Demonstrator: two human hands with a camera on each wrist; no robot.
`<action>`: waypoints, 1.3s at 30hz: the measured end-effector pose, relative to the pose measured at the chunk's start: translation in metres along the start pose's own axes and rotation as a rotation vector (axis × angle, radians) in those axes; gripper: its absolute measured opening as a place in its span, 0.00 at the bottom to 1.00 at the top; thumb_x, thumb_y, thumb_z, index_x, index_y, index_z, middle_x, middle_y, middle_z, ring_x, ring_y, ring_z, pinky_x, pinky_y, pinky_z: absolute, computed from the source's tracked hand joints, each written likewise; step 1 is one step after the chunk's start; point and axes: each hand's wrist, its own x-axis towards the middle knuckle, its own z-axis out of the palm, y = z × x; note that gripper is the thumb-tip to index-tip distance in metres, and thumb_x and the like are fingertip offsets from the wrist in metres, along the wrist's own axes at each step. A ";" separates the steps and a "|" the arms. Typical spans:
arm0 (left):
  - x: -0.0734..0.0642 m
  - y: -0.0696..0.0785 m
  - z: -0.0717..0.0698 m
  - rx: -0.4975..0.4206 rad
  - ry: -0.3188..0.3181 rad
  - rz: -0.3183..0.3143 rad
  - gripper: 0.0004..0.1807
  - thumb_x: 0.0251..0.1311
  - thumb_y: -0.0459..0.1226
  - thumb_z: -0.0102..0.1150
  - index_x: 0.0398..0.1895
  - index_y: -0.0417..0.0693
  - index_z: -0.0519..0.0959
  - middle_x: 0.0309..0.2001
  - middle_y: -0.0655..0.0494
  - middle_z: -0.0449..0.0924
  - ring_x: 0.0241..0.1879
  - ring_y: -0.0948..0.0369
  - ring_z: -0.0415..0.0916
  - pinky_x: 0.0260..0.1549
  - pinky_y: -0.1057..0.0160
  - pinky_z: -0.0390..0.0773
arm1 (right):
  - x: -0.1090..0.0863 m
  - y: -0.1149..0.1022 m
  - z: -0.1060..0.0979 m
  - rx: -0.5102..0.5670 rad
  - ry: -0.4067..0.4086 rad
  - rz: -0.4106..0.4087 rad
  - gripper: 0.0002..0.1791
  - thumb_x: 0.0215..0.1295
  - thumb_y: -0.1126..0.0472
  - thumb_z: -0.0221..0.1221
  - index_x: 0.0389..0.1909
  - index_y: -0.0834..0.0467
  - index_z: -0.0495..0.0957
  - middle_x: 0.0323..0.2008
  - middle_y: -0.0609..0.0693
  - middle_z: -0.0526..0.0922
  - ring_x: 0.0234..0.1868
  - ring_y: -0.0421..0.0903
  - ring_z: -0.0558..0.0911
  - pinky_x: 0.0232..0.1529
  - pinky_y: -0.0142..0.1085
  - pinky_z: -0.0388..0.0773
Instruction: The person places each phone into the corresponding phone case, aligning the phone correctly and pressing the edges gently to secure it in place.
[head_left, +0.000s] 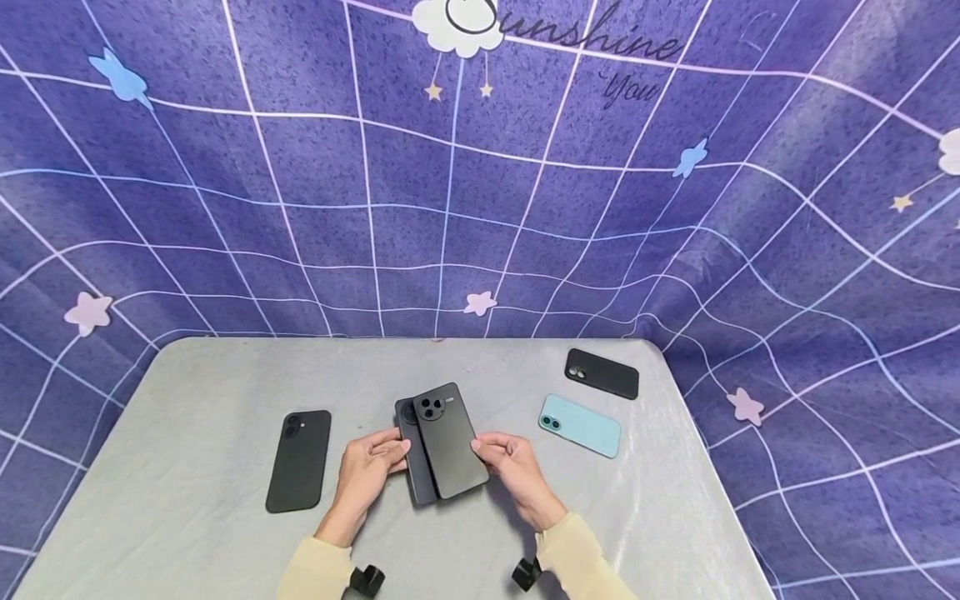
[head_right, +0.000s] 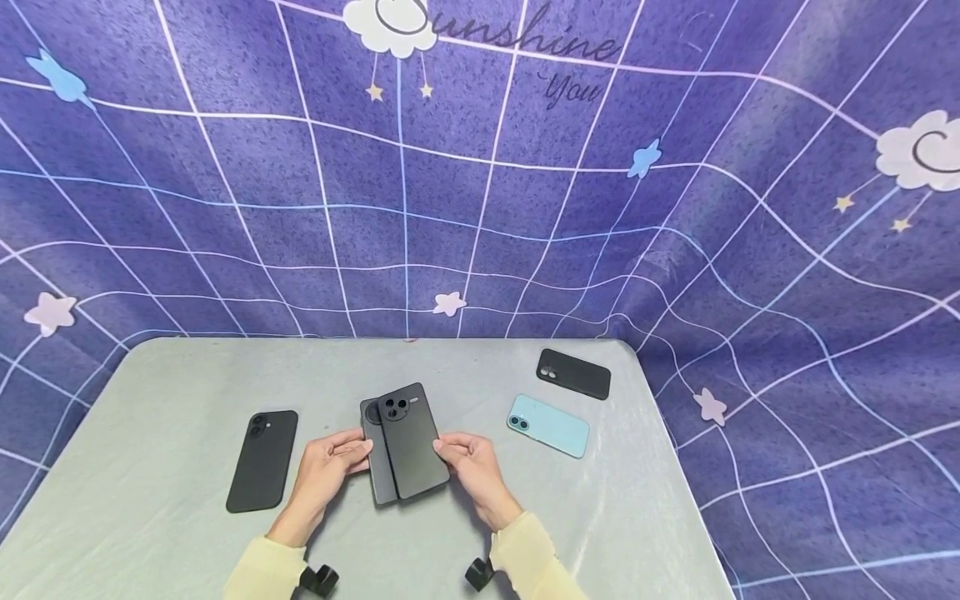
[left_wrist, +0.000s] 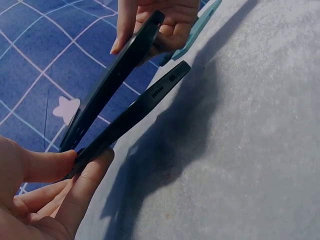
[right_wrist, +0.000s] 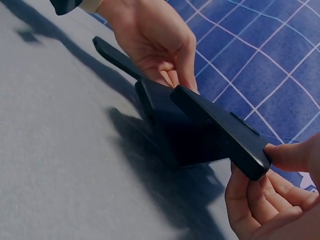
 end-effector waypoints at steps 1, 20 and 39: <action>0.000 0.000 0.000 -0.004 0.000 -0.003 0.24 0.70 0.28 0.68 0.65 0.22 0.77 0.55 0.31 0.86 0.42 0.66 0.88 0.43 0.63 0.90 | 0.000 0.001 0.001 0.006 -0.007 -0.003 0.14 0.74 0.64 0.66 0.51 0.73 0.83 0.33 0.43 0.91 0.34 0.34 0.84 0.38 0.27 0.80; 0.002 0.001 0.005 -0.065 -0.020 -0.031 0.24 0.71 0.25 0.64 0.67 0.21 0.75 0.46 0.42 0.89 0.41 0.71 0.86 0.45 0.66 0.89 | -0.001 0.005 0.011 -0.079 0.047 -0.017 0.15 0.70 0.64 0.70 0.49 0.73 0.85 0.39 0.54 0.93 0.29 0.35 0.84 0.32 0.27 0.81; 0.000 0.002 0.009 -0.112 -0.037 -0.031 0.23 0.70 0.24 0.63 0.67 0.22 0.75 0.49 0.40 0.89 0.42 0.69 0.87 0.46 0.66 0.89 | -0.001 0.001 0.012 -0.288 0.117 -0.115 0.11 0.65 0.60 0.75 0.39 0.65 0.91 0.24 0.46 0.85 0.22 0.36 0.78 0.21 0.25 0.73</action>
